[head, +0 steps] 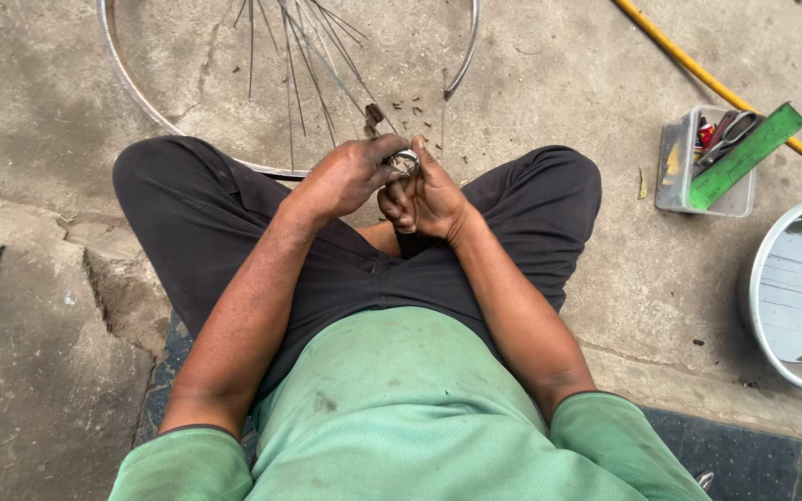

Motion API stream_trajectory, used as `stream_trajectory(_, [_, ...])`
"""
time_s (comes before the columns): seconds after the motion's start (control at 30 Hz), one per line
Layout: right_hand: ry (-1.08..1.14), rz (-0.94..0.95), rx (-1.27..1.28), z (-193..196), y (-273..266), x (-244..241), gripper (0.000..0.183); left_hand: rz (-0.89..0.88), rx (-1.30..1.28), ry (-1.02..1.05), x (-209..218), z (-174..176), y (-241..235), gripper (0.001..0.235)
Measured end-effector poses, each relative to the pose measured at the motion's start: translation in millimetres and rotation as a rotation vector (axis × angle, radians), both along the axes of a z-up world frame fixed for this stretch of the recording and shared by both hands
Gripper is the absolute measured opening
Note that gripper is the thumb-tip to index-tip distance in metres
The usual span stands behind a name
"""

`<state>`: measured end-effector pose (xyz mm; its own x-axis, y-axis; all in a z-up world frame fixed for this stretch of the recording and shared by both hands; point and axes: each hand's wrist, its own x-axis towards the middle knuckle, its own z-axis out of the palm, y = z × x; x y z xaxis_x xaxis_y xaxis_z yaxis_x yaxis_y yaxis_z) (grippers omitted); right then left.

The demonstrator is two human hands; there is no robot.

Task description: The person sits on the floor and works on a bicycle wheel, using a metal ring to thread and adjust the spokes. They repeatedly insert the ring onto the spokes and manipulate the wheel hub to align the components.

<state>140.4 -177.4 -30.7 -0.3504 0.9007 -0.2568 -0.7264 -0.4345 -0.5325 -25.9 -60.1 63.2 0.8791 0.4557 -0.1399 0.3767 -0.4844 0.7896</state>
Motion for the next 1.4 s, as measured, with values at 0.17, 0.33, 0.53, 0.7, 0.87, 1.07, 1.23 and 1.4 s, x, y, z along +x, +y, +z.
stream_trajectory(0.17, [0.117, -0.032, -0.056, 3, -3, -10, 0.086, -0.008, 0.000, -0.038, -1, -4, 7, 0.040])
stream_trajectory(0.33, [0.243, -0.032, -0.103, 10, -4, -19, 0.084, -0.031, -0.052, -0.078, -5, -10, 10, 0.038])
stream_trajectory(0.53, [0.316, -0.099, -0.205, 3, -2, -18, 0.051, -0.040, 0.047, -0.011, -6, -7, 10, 0.038])
stream_trajectory(0.7, [0.253, -0.278, -0.191, -9, -2, -23, 0.030, -0.038, 0.100, 0.167, -2, -8, 5, 0.054])
stream_trajectory(0.87, [0.018, -0.389, -0.172, -6, -4, -20, 0.031, -0.019, 0.082, 0.014, -4, -14, 8, 0.053])
stream_trajectory(1.07, [-0.091, -0.501, -0.205, 8, -5, -28, 0.031, -0.017, 0.069, 0.049, -6, -12, 9, 0.053])
stream_trajectory(1.23, [-0.167, -0.560, -0.150, 19, -6, -30, 0.028, 0.006, 0.056, 0.093, -5, -6, 5, 0.060])
stream_trajectory(1.4, [-0.159, -0.610, -0.099, 26, -6, -34, 0.026, -0.011, 0.232, -0.087, -10, -7, 5, 0.069])
